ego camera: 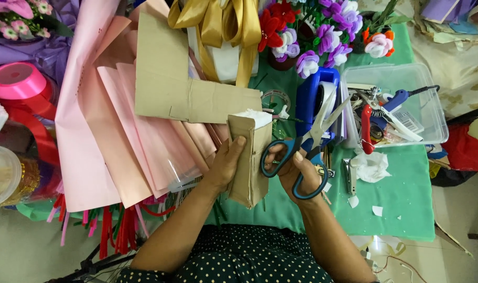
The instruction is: The person cuts a piece of cardboard with scissors, folds it around a white rectangular block, and trims the excess cardboard to form a small box. The person repeatedly adjusts and trims the edges to fit the block snugly.
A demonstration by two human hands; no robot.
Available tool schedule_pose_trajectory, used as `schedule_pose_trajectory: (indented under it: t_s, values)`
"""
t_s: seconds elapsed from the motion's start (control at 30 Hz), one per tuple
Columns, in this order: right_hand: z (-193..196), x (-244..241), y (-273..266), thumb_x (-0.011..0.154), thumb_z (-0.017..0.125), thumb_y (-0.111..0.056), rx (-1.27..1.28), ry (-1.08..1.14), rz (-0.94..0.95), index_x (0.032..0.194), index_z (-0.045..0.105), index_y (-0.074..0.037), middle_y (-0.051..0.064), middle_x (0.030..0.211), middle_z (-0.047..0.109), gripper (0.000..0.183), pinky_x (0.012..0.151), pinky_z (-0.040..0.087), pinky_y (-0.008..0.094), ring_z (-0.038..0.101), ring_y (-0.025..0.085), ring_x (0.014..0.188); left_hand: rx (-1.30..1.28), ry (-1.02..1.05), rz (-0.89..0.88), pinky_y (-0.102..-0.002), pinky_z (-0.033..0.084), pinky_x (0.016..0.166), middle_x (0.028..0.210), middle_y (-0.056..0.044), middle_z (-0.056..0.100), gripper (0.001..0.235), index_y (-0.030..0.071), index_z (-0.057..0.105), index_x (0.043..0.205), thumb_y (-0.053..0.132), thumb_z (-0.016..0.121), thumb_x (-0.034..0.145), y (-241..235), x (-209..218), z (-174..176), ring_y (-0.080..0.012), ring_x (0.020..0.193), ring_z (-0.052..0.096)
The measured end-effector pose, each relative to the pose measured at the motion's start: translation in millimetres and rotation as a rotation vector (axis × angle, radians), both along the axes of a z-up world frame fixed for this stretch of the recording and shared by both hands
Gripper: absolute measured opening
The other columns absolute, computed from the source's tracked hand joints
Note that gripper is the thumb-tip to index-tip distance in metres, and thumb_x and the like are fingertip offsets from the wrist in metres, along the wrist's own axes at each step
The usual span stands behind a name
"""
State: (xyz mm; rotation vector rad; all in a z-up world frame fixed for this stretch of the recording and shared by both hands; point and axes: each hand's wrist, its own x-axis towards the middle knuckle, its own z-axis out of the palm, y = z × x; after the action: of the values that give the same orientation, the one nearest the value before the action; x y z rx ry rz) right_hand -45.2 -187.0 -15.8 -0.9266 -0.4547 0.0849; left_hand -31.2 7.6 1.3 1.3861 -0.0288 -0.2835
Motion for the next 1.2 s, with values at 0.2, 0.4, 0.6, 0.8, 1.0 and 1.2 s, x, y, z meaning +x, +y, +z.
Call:
schedule_pose_trajectory:
  t_s: [0.2, 0.4, 0.6, 0.8, 1.0, 1.2]
  values:
    - [-20.8, 6.5, -9.0, 0.106, 0.039, -0.036, 0.042, 0.048, -0.043, 0.12, 0.056, 0.012, 0.028, 0.096, 0.067, 0.052, 0.084, 0.064, 0.046, 0.072, 0.032, 0.089, -0.066, -0.257, -0.008, -0.059, 0.053, 0.099, 0.137, -0.025, 0.061, 0.073, 0.003, 0.044, 0.152, 0.053, 0.056, 0.101, -11.7, -6.5, 2.5, -0.0354, 0.118, 0.063]
    - [-0.7, 2.1, -13.8, 0.106, 0.038, -0.029, -0.02, 0.051, 0.005, 0.121, 0.056, 0.011, 0.03, 0.1, 0.068, 0.047, 0.089, 0.058, 0.047, 0.072, 0.033, 0.093, -0.067, -0.41, 0.015, -0.065, 0.049, 0.1, 0.136, -0.03, 0.059, 0.064, -0.001, 0.043, 0.15, 0.039, 0.059, 0.103, -12.5, -0.3, -13.1, -0.0375, 0.123, 0.058]
    - [32.3, -6.2, -15.8, 0.102, 0.046, -0.024, -0.04, -0.005, 0.005, 0.125, 0.054, 0.014, 0.031, 0.105, 0.068, 0.044, 0.094, 0.055, 0.047, 0.07, 0.035, 0.099, -0.036, -0.493, 0.076, -0.067, 0.047, 0.104, 0.137, -0.025, 0.059, 0.063, 0.004, 0.04, 0.153, 0.04, 0.058, 0.104, -5.5, 3.6, -22.9, -0.0411, 0.124, 0.059]
    - [54.6, -27.4, -29.0, 0.088, 0.058, -0.009, -0.177, -0.077, -0.184, 0.133, 0.05, 0.013, 0.028, 0.103, 0.068, 0.051, 0.093, 0.055, 0.048, 0.073, 0.035, 0.097, 0.001, -0.531, 0.203, -0.068, 0.04, 0.109, 0.145, -0.026, 0.052, 0.066, 0.004, 0.034, 0.156, 0.038, 0.058, 0.105, 3.9, 6.4, -18.9, -0.0411, 0.132, 0.052]
    - [47.9, -70.3, -22.5, 0.094, 0.065, -0.026, -0.506, 0.13, -0.146, 0.118, 0.062, -0.004, 0.012, 0.091, 0.069, 0.033, 0.079, 0.056, 0.039, 0.068, 0.024, 0.085, -0.024, -0.549, 0.307, -0.038, 0.041, 0.117, 0.143, -0.013, 0.057, 0.069, 0.005, 0.033, 0.153, 0.04, 0.06, 0.1, -4.4, -6.0, 26.3, -0.0256, 0.135, 0.055]
    - [67.4, -64.6, 16.4, 0.079, 0.04, -0.079, -1.188, 0.128, -0.256, 0.105, 0.061, -0.015, 0.002, 0.094, 0.07, 0.072, 0.068, 0.054, 0.037, 0.068, 0.018, 0.079, 0.008, -0.516, 0.362, -0.037, 0.046, 0.112, 0.136, -0.013, 0.061, 0.072, 0.006, 0.038, 0.149, 0.053, 0.057, 0.098, -8.2, -12.3, 37.4, -0.026, 0.13, 0.059]
